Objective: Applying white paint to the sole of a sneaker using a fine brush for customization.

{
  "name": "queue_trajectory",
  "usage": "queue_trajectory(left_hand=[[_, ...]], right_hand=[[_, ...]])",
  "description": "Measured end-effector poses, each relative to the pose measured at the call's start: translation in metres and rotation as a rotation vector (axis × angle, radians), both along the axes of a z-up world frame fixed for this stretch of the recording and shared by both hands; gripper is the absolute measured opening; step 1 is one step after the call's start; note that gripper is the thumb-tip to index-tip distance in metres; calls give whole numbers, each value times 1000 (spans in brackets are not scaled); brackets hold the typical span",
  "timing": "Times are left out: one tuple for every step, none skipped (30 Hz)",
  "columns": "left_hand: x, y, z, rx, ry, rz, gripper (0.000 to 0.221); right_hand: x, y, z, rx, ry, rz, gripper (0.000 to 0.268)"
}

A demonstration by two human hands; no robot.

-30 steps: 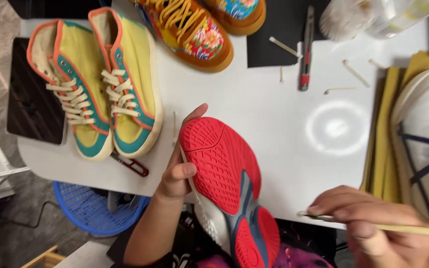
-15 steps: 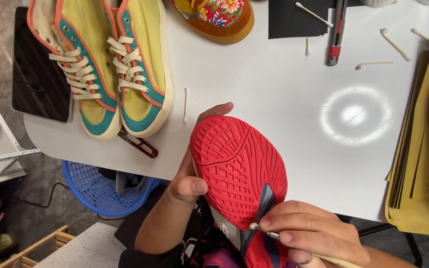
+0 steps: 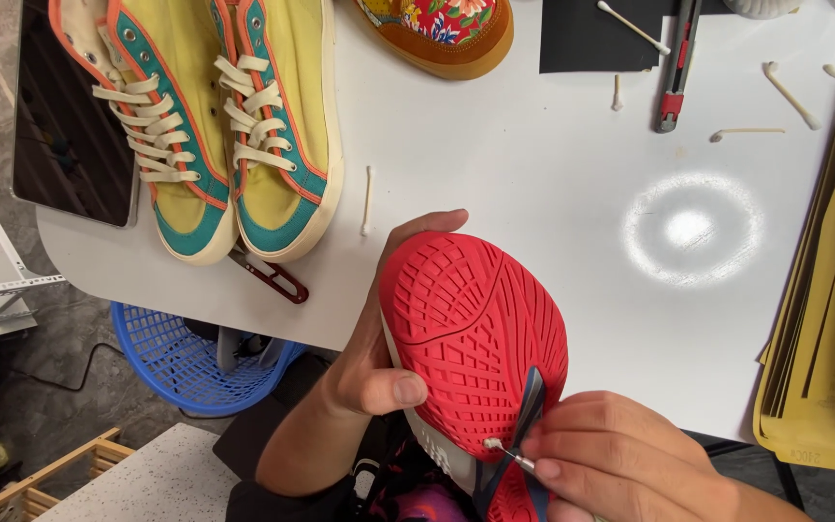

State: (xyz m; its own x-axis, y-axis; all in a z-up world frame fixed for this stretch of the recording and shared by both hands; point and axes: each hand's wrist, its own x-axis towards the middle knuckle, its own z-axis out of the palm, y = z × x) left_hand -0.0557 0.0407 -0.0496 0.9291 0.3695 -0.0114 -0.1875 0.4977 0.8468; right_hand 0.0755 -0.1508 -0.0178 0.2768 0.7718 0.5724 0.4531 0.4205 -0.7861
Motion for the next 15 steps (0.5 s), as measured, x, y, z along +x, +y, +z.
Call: queue_trajectory(left_hand=[[1, 0, -1, 35, 7, 2, 115], [0, -1, -2, 67, 18, 5, 115], [1, -1, -2, 65, 18, 9, 115], [3, -1, -2, 38, 8, -4, 114], [4, -1, -2, 10, -2, -16, 114], [4, -2, -4, 9, -2, -15, 114], [5, -3, -6, 17, -11, -8, 114], [7, -3, -8, 25, -21, -6, 114], [8, -2, -6, 25, -21, -8, 114], [9, -2, -5, 24, 8, -10, 114], [10, -1, -3, 22, 38, -11, 113], [11, -1, -3, 21, 40, -13, 113], [12, -1, -3, 24, 59, -20, 112], [12, -1, -2, 27, 80, -27, 111], [13, -1, -1, 26, 83, -28, 111]], right_hand=[[3, 1, 2, 7, -46, -5, 16], [6, 2, 4, 11, -89, -7, 16], [10, 5, 10, 9, -89, -4, 16], [14, 8, 16, -18, -89, 59, 16], [19, 11, 22, -45, -89, 121, 16], [22, 13, 23, -46, -89, 123, 16], [25, 16, 23, -62, -65, 169, 16], [28, 18, 24, -77, -41, 212, 16], [31, 19, 24, -78, -41, 210, 16], [33, 20, 24, -98, 10, 264, 15], [35, 21, 24, -117, 61, 318, 14], [39, 22, 23, -118, 63, 316, 14], [42, 22, 23, -169, 126, 370, 13], [45, 23, 23, -220, 190, 425, 13], [49, 25, 23, -221, 194, 424, 13]])
